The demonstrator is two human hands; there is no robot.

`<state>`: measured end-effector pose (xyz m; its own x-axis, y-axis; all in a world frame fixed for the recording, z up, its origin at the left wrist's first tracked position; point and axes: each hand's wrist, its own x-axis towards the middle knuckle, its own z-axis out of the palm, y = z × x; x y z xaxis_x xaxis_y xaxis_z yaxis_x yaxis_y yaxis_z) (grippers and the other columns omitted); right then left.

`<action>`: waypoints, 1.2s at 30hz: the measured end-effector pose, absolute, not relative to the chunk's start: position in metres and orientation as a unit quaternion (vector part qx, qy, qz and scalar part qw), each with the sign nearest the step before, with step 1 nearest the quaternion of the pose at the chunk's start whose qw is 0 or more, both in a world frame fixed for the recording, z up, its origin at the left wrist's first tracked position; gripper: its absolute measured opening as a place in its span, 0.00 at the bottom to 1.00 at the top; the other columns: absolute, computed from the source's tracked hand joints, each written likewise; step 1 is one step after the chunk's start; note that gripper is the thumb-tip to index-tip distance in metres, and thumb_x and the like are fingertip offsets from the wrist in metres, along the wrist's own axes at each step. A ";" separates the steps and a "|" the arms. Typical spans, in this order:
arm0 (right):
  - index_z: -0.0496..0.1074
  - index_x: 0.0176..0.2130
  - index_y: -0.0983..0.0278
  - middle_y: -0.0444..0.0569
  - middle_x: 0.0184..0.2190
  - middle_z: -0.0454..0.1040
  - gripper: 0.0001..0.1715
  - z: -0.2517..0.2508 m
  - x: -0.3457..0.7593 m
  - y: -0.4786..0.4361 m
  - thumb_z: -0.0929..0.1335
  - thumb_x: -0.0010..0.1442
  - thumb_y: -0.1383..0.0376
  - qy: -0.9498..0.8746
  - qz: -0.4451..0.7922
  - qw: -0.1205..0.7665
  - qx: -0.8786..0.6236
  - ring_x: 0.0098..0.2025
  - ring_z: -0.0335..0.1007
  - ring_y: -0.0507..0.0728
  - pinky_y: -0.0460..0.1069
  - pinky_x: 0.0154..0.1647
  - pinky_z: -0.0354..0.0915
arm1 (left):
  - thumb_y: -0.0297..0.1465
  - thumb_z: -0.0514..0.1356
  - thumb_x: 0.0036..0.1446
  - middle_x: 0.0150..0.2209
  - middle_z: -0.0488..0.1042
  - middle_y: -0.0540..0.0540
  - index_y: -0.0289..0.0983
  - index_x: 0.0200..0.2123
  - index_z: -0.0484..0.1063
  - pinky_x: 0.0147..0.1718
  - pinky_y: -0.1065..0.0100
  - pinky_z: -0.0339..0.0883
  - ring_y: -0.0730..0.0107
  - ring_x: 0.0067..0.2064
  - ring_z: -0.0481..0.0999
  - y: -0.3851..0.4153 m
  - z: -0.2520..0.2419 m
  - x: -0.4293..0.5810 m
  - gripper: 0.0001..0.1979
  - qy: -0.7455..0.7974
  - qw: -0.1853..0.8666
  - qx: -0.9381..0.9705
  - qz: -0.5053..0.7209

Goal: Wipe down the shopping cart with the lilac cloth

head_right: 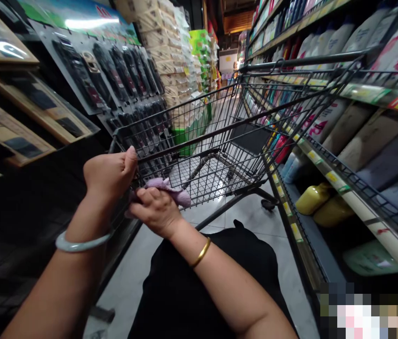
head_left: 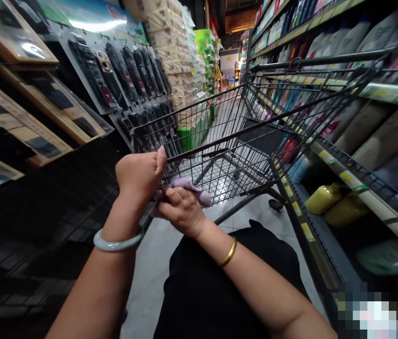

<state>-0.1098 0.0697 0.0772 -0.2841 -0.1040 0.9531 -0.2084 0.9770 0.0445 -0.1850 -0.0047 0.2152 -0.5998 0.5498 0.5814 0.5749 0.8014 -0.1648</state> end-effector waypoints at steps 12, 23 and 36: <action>0.75 0.43 0.59 0.50 0.52 0.72 0.10 0.034 -0.115 0.055 0.67 0.68 0.57 -0.878 0.020 0.424 0.220 0.47 0.65 0.58 0.54 0.46 0.64 | 0.48 0.34 0.69 0.23 0.74 0.40 0.38 0.24 0.77 0.27 0.61 0.40 0.60 0.29 0.71 -0.005 0.215 -0.182 0.39 -0.894 0.316 -0.315 -0.050; 0.77 0.41 0.56 0.49 0.52 0.74 0.12 0.039 -0.106 0.084 0.67 0.69 0.55 -0.856 0.025 0.499 0.131 0.52 0.64 0.59 0.54 0.49 0.60 | 0.48 0.36 0.69 0.20 0.68 0.44 0.39 0.21 0.72 0.27 0.62 0.40 0.65 0.25 0.61 -0.006 0.214 -0.189 0.36 -0.882 0.328 -0.327 -0.085; 0.76 0.41 0.57 0.49 0.52 0.74 0.08 0.062 -0.097 0.104 0.67 0.69 0.58 -0.836 0.010 0.540 0.095 0.51 0.64 0.59 0.54 0.48 0.59 | 0.48 0.35 0.70 0.23 0.70 0.43 0.38 0.24 0.74 0.28 0.62 0.40 0.64 0.27 0.65 -0.006 0.216 -0.183 0.36 -0.895 0.317 -0.307 -0.067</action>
